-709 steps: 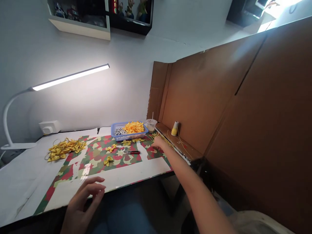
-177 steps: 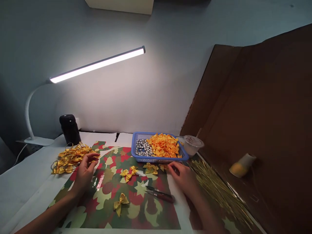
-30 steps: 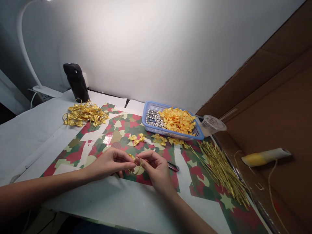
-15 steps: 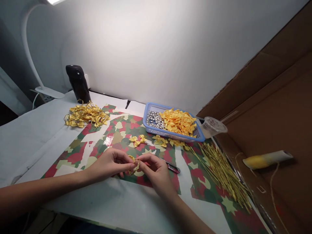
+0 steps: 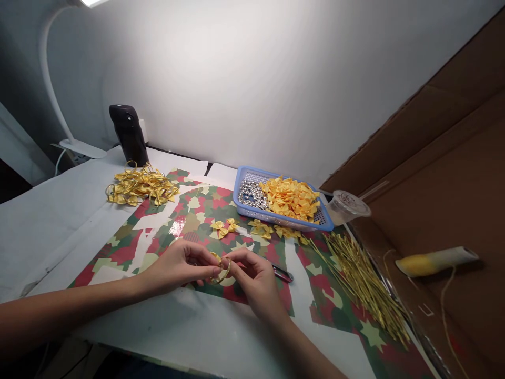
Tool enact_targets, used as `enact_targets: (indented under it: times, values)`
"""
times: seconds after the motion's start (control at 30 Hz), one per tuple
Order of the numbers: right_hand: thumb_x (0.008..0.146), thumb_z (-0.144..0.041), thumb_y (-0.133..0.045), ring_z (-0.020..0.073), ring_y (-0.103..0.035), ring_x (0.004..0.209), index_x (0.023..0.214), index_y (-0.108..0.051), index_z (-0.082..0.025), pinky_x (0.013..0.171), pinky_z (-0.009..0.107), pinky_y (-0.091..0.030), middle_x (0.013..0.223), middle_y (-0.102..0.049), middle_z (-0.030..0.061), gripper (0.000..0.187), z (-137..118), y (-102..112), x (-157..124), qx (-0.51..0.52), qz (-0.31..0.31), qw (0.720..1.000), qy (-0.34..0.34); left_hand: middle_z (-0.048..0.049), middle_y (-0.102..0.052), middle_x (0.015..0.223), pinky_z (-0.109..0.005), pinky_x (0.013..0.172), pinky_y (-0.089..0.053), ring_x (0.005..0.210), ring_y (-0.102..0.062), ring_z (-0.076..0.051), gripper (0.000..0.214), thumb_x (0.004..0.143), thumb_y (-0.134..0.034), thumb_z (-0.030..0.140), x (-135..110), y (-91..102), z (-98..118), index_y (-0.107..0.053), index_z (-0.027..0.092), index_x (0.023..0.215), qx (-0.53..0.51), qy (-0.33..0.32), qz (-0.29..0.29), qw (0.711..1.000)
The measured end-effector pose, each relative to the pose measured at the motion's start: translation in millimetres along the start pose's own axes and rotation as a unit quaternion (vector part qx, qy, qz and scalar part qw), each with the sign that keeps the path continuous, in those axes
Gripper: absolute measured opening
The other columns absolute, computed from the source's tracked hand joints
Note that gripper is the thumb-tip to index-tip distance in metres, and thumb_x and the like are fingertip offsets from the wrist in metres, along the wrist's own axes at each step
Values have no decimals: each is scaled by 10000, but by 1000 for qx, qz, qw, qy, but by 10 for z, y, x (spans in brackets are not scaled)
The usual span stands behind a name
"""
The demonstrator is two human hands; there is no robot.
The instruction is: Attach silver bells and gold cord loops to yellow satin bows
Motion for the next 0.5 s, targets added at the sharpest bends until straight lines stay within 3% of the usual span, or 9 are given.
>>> enact_targets:
  times: [0.27,0.5]
  values:
    - [732,-374,-723,134,-560,609,691,-710,-211,562,245,-471,678,-649,16,169,-55,7,-15,-9,-1,1000,29,-18,-693,619,-171,482,-470,517,-583,-88,148,695,-727,279,-19,3,36,-748,145,752,-11,7,13,1000]
    - [725,-374,-729,125,-552,599,684,-707,-204,557,240,-462,666,-642,13,176,-32,4,-6,3,1,1000,26,-30,-703,635,-186,528,-489,567,-608,-105,160,685,-735,282,2,5,14,-747,136,750,-20,2,15,1000]
Point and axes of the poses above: each hand's wrist, its own x-axis towards the middle knuckle, its own y-axis out of the back of the hand, z = x × y, the point moved 5 cm from there along x, towards the middle knuckle
